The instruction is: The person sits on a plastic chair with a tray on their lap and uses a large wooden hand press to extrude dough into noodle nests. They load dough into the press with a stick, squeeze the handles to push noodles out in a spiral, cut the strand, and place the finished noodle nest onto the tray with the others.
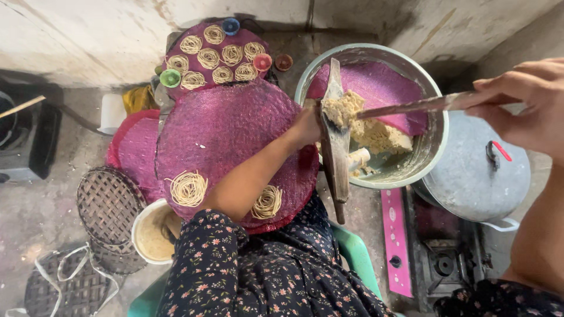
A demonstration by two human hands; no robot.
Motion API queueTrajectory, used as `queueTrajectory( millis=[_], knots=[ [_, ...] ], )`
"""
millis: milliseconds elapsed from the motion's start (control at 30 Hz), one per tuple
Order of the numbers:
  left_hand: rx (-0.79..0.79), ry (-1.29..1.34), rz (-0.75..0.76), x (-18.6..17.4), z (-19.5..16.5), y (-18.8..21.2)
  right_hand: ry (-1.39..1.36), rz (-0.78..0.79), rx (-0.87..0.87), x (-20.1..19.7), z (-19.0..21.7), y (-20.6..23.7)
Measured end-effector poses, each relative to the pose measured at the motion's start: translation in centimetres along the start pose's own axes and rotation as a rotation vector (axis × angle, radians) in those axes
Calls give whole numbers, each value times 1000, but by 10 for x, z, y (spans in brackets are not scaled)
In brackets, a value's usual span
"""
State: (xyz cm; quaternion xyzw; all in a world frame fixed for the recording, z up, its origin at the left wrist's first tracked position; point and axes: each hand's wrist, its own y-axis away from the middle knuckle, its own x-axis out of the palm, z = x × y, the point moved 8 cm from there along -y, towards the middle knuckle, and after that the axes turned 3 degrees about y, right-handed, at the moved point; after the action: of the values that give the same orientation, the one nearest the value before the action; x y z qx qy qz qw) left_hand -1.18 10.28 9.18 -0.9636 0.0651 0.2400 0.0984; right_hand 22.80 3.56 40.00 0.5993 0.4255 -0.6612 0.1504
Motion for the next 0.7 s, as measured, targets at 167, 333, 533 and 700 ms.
queueTrajectory(
  millis=[167,333,533,700],
  knots=[
    [1,13,-9,7,-15,3,514,35,-71,9,30,-6],
    [-132,-192,130,22,-20,6,487,-24,-251,30,80,-34],
    [23,-157,55,9,-18,4,451,87,-271,59,91,-35],
    [25,73,-20,-6,12,0,356,-108,-24,1,28,-6]
  ],
)
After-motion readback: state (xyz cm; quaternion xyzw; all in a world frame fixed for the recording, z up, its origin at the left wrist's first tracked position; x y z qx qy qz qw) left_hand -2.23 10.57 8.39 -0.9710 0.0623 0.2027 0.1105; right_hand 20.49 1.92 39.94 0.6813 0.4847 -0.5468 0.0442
